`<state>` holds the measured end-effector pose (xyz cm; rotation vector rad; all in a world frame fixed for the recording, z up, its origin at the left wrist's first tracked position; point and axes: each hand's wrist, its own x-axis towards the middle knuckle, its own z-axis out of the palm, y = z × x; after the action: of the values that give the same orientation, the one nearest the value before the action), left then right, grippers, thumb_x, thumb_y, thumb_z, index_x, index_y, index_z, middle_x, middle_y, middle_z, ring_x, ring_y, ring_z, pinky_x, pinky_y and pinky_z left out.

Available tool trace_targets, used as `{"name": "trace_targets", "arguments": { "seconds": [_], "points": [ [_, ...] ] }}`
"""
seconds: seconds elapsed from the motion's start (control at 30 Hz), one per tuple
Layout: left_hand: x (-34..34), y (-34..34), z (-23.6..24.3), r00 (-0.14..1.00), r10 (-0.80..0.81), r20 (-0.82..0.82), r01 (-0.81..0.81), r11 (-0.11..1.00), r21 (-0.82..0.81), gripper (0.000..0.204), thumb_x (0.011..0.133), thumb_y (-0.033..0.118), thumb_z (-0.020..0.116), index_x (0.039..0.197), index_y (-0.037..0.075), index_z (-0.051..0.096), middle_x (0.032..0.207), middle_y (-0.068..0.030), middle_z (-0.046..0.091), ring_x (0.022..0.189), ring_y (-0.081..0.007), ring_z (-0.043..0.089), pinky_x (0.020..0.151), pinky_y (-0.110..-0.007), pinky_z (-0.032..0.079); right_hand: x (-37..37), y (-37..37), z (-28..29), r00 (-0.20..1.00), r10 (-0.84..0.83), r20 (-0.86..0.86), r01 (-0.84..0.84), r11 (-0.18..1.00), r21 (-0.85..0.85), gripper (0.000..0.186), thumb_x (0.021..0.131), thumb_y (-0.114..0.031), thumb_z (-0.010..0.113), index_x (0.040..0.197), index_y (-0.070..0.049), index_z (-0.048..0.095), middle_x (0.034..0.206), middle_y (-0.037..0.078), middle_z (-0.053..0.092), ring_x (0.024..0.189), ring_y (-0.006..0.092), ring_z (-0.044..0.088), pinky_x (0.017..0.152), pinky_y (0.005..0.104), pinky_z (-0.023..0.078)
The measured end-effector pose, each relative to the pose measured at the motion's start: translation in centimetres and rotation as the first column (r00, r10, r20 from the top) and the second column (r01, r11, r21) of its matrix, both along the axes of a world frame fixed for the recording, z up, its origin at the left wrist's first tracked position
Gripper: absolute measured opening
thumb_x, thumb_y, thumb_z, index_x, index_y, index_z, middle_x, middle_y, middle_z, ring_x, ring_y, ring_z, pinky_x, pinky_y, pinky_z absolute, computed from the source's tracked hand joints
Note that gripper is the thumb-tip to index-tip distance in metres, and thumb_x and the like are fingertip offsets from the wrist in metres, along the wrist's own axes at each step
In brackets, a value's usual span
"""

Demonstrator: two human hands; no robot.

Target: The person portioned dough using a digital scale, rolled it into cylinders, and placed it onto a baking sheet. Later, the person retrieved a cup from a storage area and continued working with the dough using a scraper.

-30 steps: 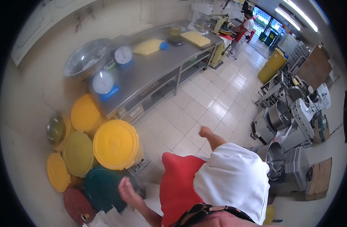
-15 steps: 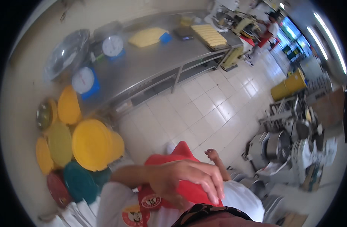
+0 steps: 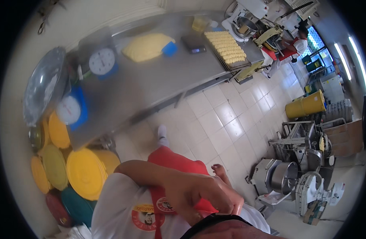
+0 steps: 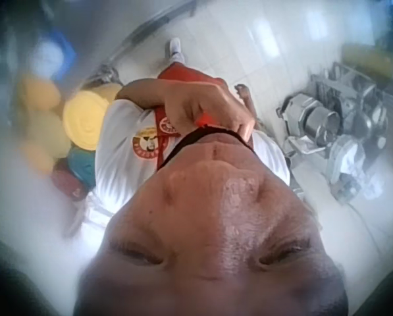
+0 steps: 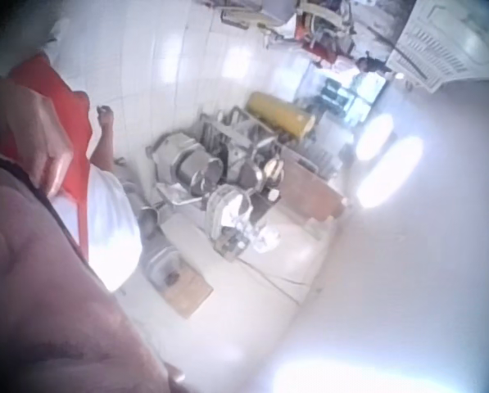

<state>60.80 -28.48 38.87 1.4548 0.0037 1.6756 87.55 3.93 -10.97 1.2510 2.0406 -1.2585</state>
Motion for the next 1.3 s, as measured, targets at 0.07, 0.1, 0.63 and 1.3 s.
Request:
{"name": "trace_targets", "arguments": {
  "seconds": [0.07, 0.1, 0.63, 1.3],
  "points": [
    [-4.8, 0.5, 0.0, 0.999, -0.023, 0.035, 0.022, 1.000, 0.023, 0.028, 0.088, 0.024, 0.074, 0.095, 0.000, 0.062, 0.100, -0.0108, 0.063, 0.097, -0.0246, 0.060, 0.089, -0.039, 0.044, -2.0, 1.6, 0.0, 0.997, 0.034, 0.071, -0.037, 0.998, 0.045, 0.050, 0.086, -0.034, 0.075, 0.123, 0.000, 0.068, 0.083, 0.014, 0.073, 0.066, 0.0196, 0.067, 0.051, 0.0337, 0.052],
    [-7.4, 0.8, 0.0, 1.000, -0.001, 0.021, 0.001, 1.000, 0.024, 0.026, 0.090, 0.025, 0.073, 0.098, 0.002, 0.065, 0.101, -0.0112, 0.064, 0.096, -0.0258, 0.062, 0.085, -0.038, 0.046, -2.8, 2.0, 0.3, 0.995, 0.015, 0.102, -0.022, 0.998, 0.064, 0.051, 0.086, -0.034, 0.076, 0.123, 0.000, 0.068, 0.082, 0.014, 0.073, 0.066, 0.0200, 0.067, 0.052, 0.0339, 0.053],
    [-41.6, 8.4, -33.1, 0.376, 0.452, -0.809, -0.727, -0.398, -0.560, 0.019, 0.094, 0.019, 0.069, 0.103, 0.002, 0.067, 0.095, -0.0043, 0.069, 0.087, -0.0130, 0.063, 0.081, -0.029, 0.050, -49.9, 8.2, 9.7, 0.828, 0.461, -0.319, -0.209, 0.782, 0.587, 0.067, 0.089, -0.029, 0.071, 0.146, -0.003, 0.047, 0.148, 0.022, 0.049, 0.137, 0.0387, 0.047, 0.111, 0.0445, 0.042],
    [-44.0, 12.1, -34.6, 0.320, 0.461, -0.828, -0.009, -0.872, -0.490, 0.023, 0.093, 0.021, 0.066, 0.099, -0.001, 0.069, 0.088, -0.0097, 0.071, 0.074, -0.0148, 0.064, 0.064, -0.030, 0.050, -117.3, 24.0, 13.4, 0.333, 0.943, 0.019, -0.343, 0.102, 0.934, 0.030, 0.085, -0.022, 0.059, 0.106, -0.006, 0.074, 0.111, 0.012, 0.069, 0.120, 0.0292, 0.058, 0.111, 0.0511, 0.033]
  ]
}}
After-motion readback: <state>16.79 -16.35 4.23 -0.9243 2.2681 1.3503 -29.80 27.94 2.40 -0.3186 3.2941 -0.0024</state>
